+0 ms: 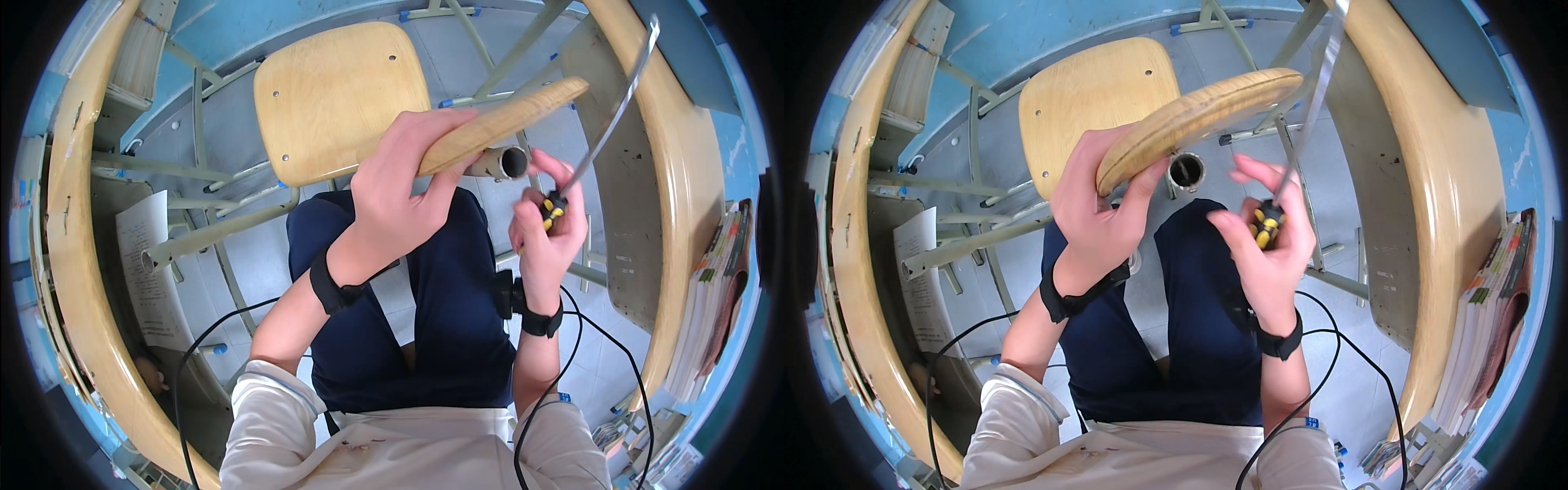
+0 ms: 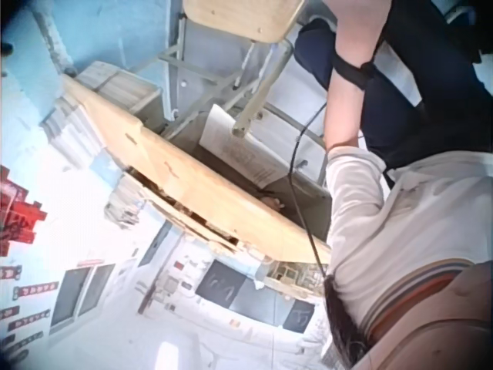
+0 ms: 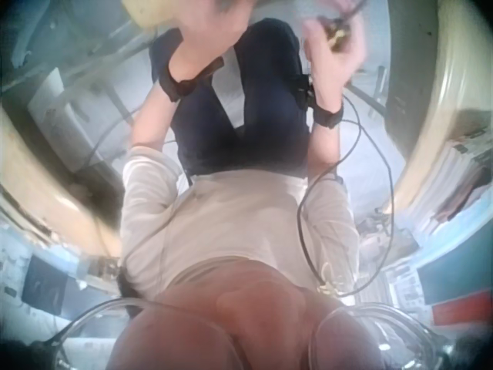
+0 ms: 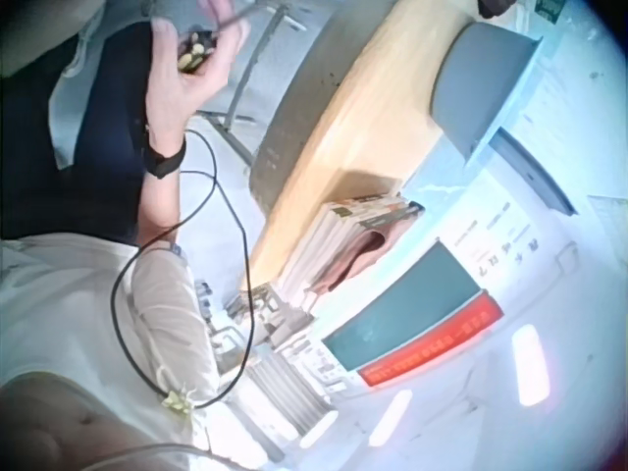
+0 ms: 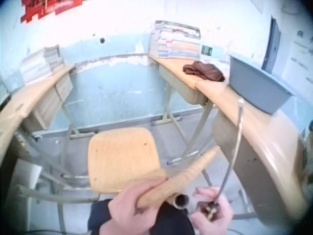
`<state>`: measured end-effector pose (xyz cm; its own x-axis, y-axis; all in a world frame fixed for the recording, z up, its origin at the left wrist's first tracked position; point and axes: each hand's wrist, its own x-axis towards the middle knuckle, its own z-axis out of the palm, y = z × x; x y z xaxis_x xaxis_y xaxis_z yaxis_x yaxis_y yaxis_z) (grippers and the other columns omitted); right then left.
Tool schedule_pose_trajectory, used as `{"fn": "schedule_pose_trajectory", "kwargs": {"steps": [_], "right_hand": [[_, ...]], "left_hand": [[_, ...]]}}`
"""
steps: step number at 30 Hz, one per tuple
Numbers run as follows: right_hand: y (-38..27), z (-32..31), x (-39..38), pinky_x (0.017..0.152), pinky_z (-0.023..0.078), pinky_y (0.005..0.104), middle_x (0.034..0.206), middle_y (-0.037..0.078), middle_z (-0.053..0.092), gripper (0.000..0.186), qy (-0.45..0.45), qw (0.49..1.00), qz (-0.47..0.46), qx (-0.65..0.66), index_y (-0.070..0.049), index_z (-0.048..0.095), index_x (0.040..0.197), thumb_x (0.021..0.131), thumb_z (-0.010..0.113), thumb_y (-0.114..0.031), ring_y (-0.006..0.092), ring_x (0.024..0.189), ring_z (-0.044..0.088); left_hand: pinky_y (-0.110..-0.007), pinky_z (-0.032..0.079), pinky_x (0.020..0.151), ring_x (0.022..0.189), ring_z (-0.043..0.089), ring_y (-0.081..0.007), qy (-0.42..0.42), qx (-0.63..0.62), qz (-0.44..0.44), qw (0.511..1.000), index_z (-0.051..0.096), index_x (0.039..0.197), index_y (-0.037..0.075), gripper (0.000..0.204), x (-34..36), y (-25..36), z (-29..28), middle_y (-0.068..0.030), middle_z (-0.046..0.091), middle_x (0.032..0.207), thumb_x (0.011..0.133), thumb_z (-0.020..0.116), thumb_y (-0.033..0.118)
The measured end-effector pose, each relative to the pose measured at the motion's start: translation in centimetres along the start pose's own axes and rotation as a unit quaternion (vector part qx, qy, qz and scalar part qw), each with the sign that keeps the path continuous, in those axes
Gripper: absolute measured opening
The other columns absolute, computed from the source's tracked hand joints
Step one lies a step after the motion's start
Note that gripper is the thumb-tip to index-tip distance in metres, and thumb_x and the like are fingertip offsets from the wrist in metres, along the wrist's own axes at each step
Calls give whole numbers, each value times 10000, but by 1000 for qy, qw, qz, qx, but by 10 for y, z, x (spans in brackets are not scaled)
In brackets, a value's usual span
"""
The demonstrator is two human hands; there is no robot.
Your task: Repairing a school chair by reattaching the seat or back panel using a screwdriver and hardware.
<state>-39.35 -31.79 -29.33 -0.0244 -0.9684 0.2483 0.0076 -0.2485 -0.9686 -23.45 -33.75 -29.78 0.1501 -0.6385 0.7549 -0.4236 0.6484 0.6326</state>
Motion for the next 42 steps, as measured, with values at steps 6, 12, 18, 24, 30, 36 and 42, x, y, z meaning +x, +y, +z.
{"fn": "schedule_pose_trajectory", "kwargs": {"steps": [6, 12, 18, 24, 30, 36, 42], "right_hand": [[-13, -37, -53, 542, 345, 166, 893, 52, 517, 411, -23, 997, 78, -7, 23, 409, 1250, 857, 497, -55, 48, 586, 412], [-40, -52, -94, 617, 390, 200, 857, 61, 551, 414, -94, 969, 116, -198, -1, 421, 1256, 846, 469, 32, 102, 680, 475], [-57, -55, -130, 655, 442, 212, 869, 101, 618, 372, -98, 961, 138, -220, 17, 464, 1187, 823, 542, 30, 117, 705, 570], [-48, -42, -132, 682, 451, 202, 878, 116, 635, 258, -67, 972, 130, -181, 18, 443, 1083, 844, 539, 37, 96, 756, 582], [-45, -46, -140, 656, 451, 193, 859, 113, 639, 238, -63, 974, 135, -169, 24, 447, 1066, 848, 542, 26, 86, 730, 576], [-48, -47, -145, 648, 458, 197, 852, 111, 642, 234, -57, 975, 111, -182, 29, 454, 1062, 847, 546, 24, 94, 728, 591], [-49, -46, -143, 648, 465, 204, 828, 117, 644, 226, -58, 973, 96, -202, 32, 467, 1048, 840, 555, 25, 113, 720, 607]], "left_hand": [[-279, 486, 629, 716, 604, -247, 4, 15, 0, 1000, 576, 958, -23, 261, 1, 4, 2, -128, 612, 842, 717, 672, -40], [-279, 484, 624, 711, 601, -230, 13, 15, 13, 1000, 561, 977, -21, 266, 1, 7, 2, -129, 598, 830, 733, 666, -33], [-286, 472, 610, 699, 589, -246, -4, 19, 10, 1000, 545, 985, -19, 264, -2, 3, -2, -131, 581, 813, 746, 658, -20], [-282, 441, 678, 744, 559, -239, -24, 0, 2, 1000, 535, 959, -44, 232, -5, 6, -6, -139, 567, 855, 769, 651, 21], [-286, 441, 690, 761, 564, -241, -39, 6, 6, 999, 533, 964, -40, 217, -6, 11, -10, -138, 567, 861, 781, 631, 20], [-283, 441, 693, 759, 563, -232, -35, -6, -26, 999, 533, 965, -42, 206, -8, 13, -9, -132, 567, 862, 795, 622, 32], [-279, 441, 683, 752, 563, -226, -30, 12, -8, 999, 535, 958, -47, 207, -8, 13, -9, -131, 569, 853, 798, 626, 47]]}}
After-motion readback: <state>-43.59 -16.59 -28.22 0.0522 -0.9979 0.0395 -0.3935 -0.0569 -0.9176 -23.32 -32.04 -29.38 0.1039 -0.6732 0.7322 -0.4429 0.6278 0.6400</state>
